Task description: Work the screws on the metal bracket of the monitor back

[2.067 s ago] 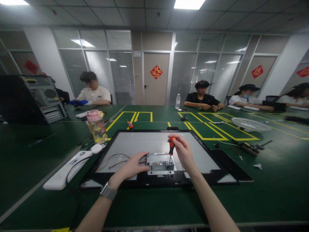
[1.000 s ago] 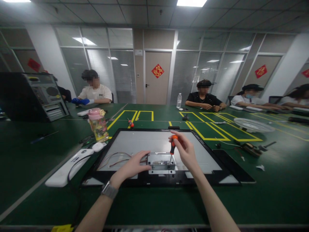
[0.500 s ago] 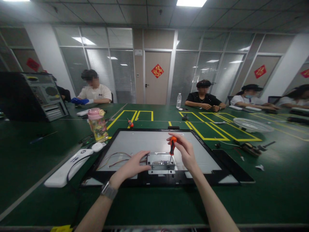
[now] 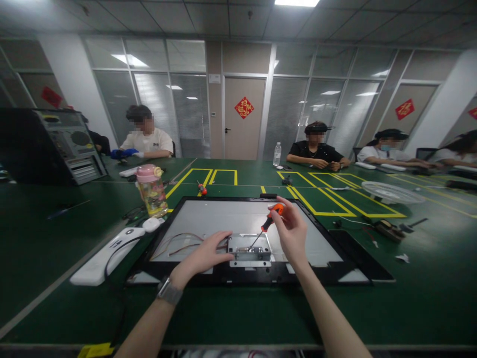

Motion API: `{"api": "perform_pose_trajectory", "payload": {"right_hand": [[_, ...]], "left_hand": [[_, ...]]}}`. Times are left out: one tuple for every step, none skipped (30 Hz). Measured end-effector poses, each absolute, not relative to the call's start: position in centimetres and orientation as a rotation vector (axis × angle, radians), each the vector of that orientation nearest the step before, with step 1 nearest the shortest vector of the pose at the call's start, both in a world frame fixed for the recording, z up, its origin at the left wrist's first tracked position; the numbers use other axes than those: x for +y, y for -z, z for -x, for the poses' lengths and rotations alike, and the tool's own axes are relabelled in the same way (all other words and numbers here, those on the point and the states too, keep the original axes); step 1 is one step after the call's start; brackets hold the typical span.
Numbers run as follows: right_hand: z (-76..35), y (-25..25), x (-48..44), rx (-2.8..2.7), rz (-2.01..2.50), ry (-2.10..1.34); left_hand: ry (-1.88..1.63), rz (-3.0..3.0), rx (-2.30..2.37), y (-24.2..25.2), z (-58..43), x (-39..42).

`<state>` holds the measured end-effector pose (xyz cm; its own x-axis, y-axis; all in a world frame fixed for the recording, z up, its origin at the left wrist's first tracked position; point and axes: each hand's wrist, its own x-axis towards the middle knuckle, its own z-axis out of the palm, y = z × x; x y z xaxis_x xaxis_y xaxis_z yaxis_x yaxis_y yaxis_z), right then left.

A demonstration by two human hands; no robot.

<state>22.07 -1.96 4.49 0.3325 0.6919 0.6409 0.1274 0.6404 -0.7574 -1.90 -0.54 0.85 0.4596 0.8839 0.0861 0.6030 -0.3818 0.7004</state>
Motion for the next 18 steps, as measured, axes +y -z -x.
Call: {"api": "perform_pose_trajectory", "payload": {"right_hand": [[-21.8, -4.5, -2.0, -1.166, 0.838, -0.482], [-21.5, -4.4, -1.9, -1.139, 0.842, -0.533], [-21.2, -4.4, -1.9, -1.125, 0.846, -0.581], [-20.9, -4.3, -1.9, -1.122, 0.851, -0.617], [-20.7, -4.2, -2.0, -1.127, 0.858, -0.634], [-20.5, -4.1, -2.0, -1.137, 0.870, -0.630], [-20.3, -4.0, -2.0, -1.151, 0.884, -0.617], [-20.2, -3.9, -2.0, -1.166, 0.899, -0.595], [-20.1, -3.8, -2.0, -1.180, 0.912, -0.573], [-20.1, -3.7, -1.9, -1.191, 0.923, -0.553], [-20.1, -3.7, -1.9, -1.198, 0.931, -0.538], [-20.1, -3.6, -1.9, -1.201, 0.935, -0.529], [-20.0, -3.6, -1.9, -1.204, 0.936, -0.526], [-20.0, -3.5, -1.9, -1.207, 0.936, -0.526], [-20.0, -3.5, -1.9, -1.211, 0.936, -0.530], [-20.0, -3.4, -1.9, -1.216, 0.935, -0.535], [-20.0, -3.4, -1.9, -1.220, 0.935, -0.541], [-19.9, -3.4, -1.9, -1.224, 0.936, -0.546]], "left_hand": [[-0.612, -2.116, 1.234, -0.9, 1.9, -0.6], [-0.613, -2.115, 1.234, -0.9, 1.9, -0.6], [-0.612, -2.113, 1.234, -0.9, 1.9, -0.6], [-0.611, -2.110, 1.235, -0.8, 1.9, -0.6], [-0.610, -2.108, 1.235, -0.8, 1.8, -0.5], [-0.611, -2.107, 1.237, -0.7, 1.9, -0.5], [-0.615, -2.106, 1.240, -0.6, 1.9, -0.5], [-0.618, -2.107, 1.243, -0.6, 1.9, -0.4], [-0.620, -2.109, 1.246, -0.5, 1.9, -0.4], [-0.621, -2.112, 1.248, -0.5, 1.9, -0.4], [-0.619, -2.117, 1.248, -0.5, 1.9, -0.4], [-0.615, -2.121, 1.247, -0.5, 1.9, -0.4], [-0.610, -2.122, 1.246, -0.5, 1.9, -0.4], [-0.609, -2.121, 1.247, -0.6, 1.9, -0.4], [-0.609, -2.120, 1.248, -0.6, 1.9, -0.5], [-0.612, -2.118, 1.249, -0.7, 1.9, -0.5], [-0.612, -2.117, 1.251, -0.7, 1.9, -0.5], [-0.609, -2.116, 1.254, -0.7, 1.9, -0.5]]}}
